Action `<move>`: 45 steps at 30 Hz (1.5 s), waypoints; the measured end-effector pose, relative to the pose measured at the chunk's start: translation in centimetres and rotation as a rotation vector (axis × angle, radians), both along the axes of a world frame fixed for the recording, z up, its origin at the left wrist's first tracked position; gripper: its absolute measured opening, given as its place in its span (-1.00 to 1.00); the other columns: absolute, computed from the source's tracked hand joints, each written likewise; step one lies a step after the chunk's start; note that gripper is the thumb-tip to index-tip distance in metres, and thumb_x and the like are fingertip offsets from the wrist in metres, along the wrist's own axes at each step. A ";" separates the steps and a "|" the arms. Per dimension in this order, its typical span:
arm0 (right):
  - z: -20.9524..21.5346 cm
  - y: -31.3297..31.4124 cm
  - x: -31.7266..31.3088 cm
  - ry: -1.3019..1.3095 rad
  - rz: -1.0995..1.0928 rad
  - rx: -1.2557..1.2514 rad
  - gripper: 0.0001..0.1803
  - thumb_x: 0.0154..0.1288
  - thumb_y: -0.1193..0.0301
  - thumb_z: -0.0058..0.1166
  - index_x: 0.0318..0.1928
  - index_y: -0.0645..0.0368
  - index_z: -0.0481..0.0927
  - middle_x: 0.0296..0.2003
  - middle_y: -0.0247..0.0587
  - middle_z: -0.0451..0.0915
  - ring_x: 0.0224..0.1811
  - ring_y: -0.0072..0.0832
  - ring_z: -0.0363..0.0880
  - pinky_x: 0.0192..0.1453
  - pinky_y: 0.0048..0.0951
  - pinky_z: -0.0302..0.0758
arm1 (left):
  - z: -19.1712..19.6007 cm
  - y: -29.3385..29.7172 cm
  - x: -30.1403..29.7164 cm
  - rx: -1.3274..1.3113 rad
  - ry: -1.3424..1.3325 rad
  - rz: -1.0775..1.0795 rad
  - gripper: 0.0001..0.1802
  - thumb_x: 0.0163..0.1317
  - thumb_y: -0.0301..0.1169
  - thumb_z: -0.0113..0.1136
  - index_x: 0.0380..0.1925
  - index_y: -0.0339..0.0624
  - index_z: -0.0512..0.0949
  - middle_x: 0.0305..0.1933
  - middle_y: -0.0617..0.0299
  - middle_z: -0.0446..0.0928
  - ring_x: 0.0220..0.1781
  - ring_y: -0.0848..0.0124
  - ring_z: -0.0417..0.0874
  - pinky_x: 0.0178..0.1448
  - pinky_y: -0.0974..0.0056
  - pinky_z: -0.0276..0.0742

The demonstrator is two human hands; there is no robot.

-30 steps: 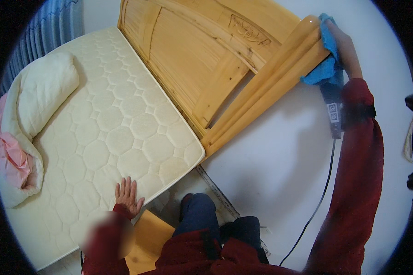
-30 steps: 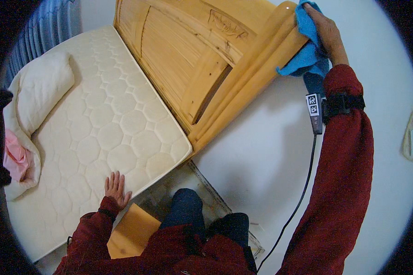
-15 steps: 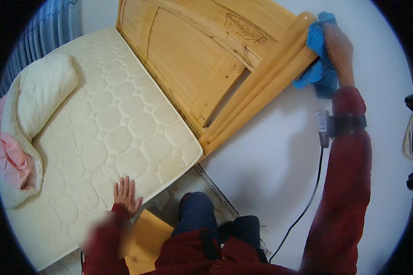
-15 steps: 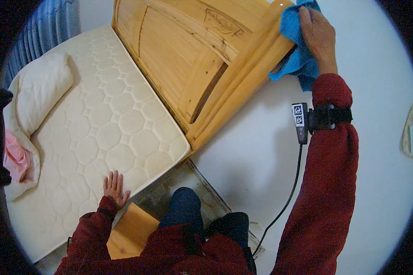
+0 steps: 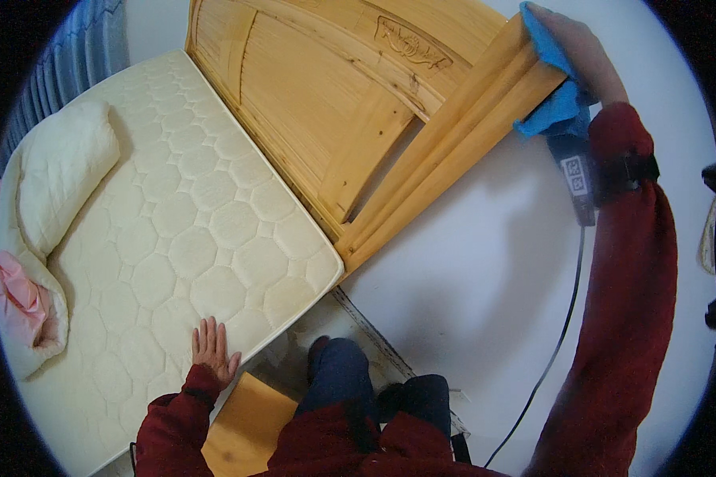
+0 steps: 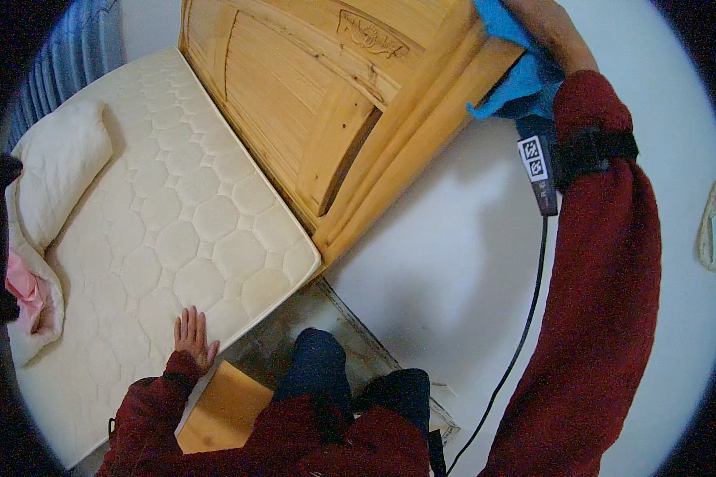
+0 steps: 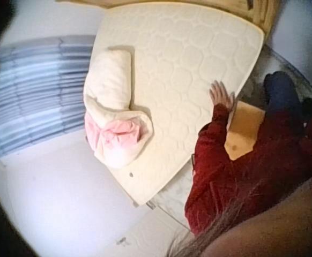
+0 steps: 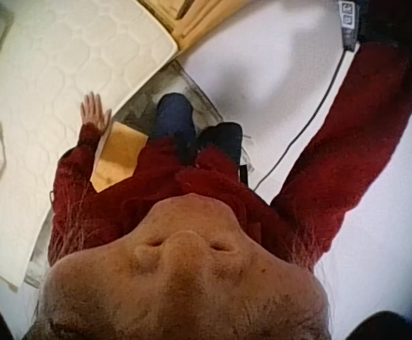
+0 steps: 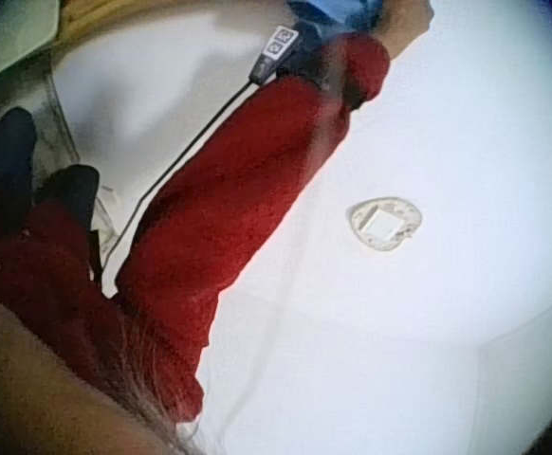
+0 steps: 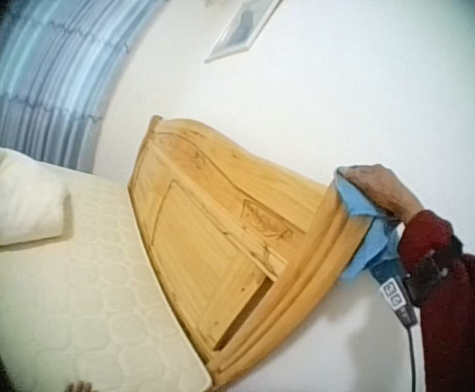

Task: The person wipes a small wooden stool with a blue cloth, then wipes the adjacent wall and the wooden headboard of a bed. The person uses the cloth to clean each surface in sequence.

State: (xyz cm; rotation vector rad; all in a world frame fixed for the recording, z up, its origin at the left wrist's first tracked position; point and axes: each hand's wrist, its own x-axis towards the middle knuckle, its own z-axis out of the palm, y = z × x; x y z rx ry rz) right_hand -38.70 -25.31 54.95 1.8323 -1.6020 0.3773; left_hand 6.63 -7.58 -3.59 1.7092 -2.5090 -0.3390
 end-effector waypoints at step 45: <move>-2.5 1.0 1.9 -0.030 -0.034 -0.155 -0.22 0.37 -0.20 -0.40 -0.05 0.26 0.61 -0.14 0.17 0.61 -0.10 0.02 0.59 0.11 -0.10 0.42 | -1.5 0.2 0.9 -0.119 0.039 -0.061 -0.16 0.21 0.02 -0.01 0.31 -0.41 0.11 0.46 -0.27 -0.08 0.49 -0.17 -0.11 0.46 -0.21 -0.23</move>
